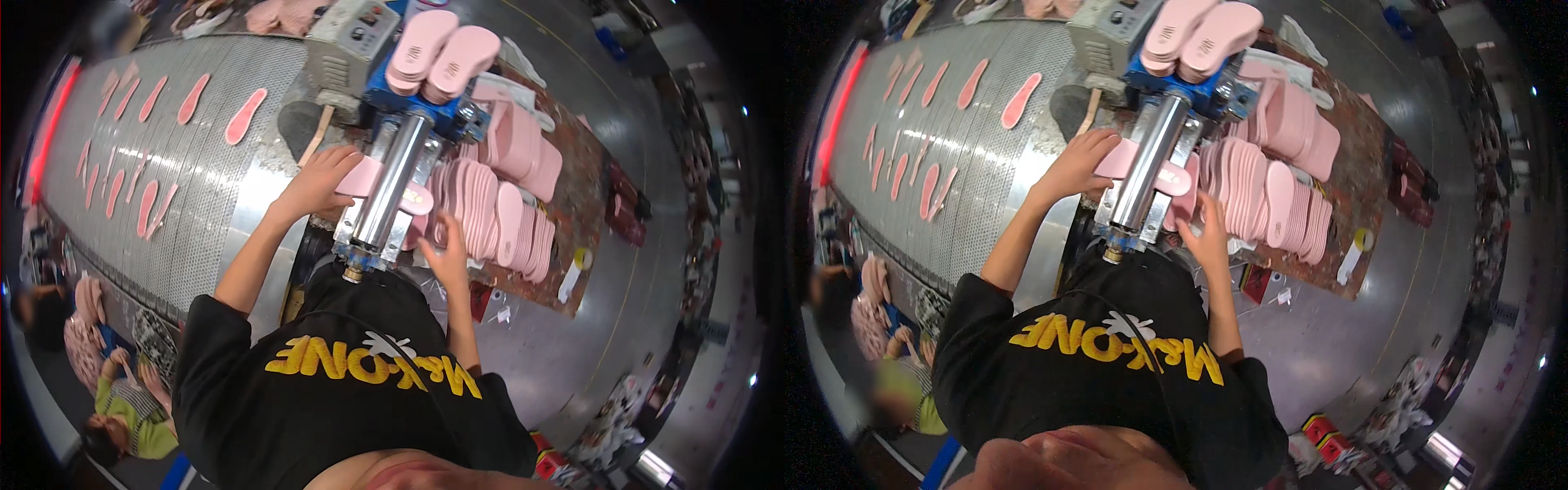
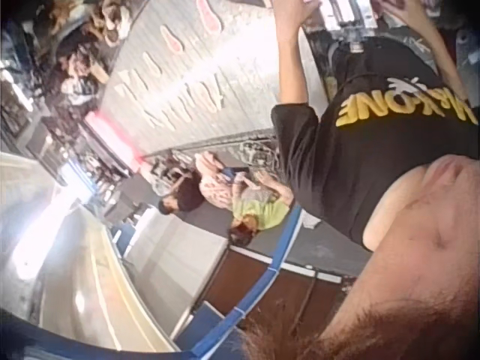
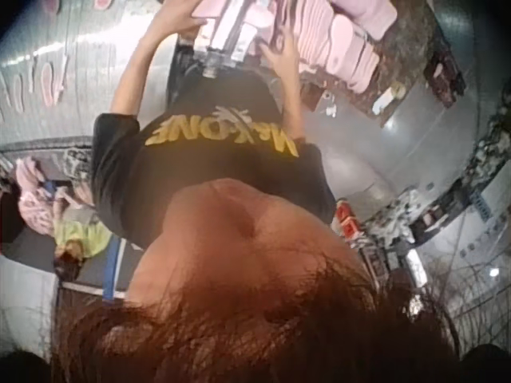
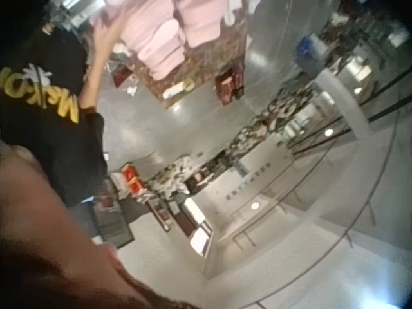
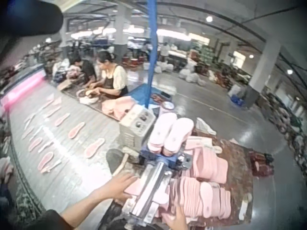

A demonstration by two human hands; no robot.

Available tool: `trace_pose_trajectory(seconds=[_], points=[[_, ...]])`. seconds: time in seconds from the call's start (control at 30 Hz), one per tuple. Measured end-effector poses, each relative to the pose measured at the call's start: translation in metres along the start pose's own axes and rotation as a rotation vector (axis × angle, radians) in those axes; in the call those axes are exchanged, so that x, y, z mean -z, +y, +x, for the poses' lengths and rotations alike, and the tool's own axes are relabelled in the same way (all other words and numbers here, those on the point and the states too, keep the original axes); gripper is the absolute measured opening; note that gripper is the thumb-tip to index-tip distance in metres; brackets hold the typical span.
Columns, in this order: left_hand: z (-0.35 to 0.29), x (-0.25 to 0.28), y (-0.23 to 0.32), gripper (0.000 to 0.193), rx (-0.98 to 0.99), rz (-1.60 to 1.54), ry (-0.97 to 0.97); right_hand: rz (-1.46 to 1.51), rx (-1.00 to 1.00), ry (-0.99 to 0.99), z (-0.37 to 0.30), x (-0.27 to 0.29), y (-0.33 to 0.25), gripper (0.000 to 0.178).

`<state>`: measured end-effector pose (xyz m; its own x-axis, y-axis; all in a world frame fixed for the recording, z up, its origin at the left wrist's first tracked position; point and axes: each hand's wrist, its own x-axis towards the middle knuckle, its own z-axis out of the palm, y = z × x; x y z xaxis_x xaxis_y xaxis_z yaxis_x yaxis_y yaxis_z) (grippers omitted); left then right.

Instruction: The worker is picking up shoe insoles, feeding them through a rolling machine that applies adhesive or a coating, and then placing them onto a conveyor belt.

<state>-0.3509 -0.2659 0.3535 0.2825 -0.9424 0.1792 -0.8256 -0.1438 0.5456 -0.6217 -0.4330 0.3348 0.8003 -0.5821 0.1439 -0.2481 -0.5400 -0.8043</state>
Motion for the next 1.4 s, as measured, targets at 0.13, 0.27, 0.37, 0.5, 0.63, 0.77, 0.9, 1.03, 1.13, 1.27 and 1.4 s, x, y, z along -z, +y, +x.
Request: trace_pose_trajectory(seconds=[0.13, 0.27, 0.37, 0.5, 0.63, 0.77, 0.9, 1.03, 1.13, 1.27, 1.4], points=[[-0.013, 0.014, -0.031, 0.075, -0.008, 0.174, 0.039, -0.048, -0.105, -0.3, -0.047, -0.023, 0.029, 0.041], [-0.022, 0.021, -0.062, 0.075, 0.096, 0.177, -0.004, -0.257, -0.181, -0.771, -0.089, -0.038, 0.099, 0.032], [-0.064, 0.001, -0.099, 0.075, 0.271, 0.038, -0.054, -0.113, -0.319, -0.723, -0.088, -0.041, 0.093, 0.031], [-0.145, -0.06, -0.122, 0.068, 0.625, -1.298, 0.193, -0.107, -0.368, -0.79, -0.096, -0.037, 0.121, 0.03], [-0.185, -0.084, -0.111, 0.063, 0.734, -1.723, 0.551, -0.113, -0.558, -0.878, -0.121, -0.038, 0.178, 0.03], [-0.222, -0.095, -0.14, 0.049, 0.645, -1.929, 1.032, -0.029, -0.553, -0.838, -0.123, -0.043, 0.185, 0.031], [-0.266, -0.081, -0.202, 0.041, 0.634, -1.971, 1.4, -0.073, -0.58, -0.881, -0.117, -0.04, 0.182, 0.029], [-0.337, -0.064, -0.236, 0.046, 0.592, -1.851, 1.677, 0.045, -0.611, -0.887, -0.117, -0.043, 0.181, 0.027], [-0.377, -0.086, -0.246, 0.043, 1.166, -1.712, 1.754, 0.12, -0.669, -0.882, -0.125, -0.044, 0.181, 0.028], [-0.332, -0.138, -0.242, 0.03, 1.234, -1.57, 1.473, 0.225, -0.724, -0.731, -0.157, -0.038, 0.202, 0.028], [-0.282, -0.158, -0.193, 0.02, 1.264, -1.541, 1.114, 0.426, -0.798, -0.667, -0.174, -0.04, 0.233, 0.03]])
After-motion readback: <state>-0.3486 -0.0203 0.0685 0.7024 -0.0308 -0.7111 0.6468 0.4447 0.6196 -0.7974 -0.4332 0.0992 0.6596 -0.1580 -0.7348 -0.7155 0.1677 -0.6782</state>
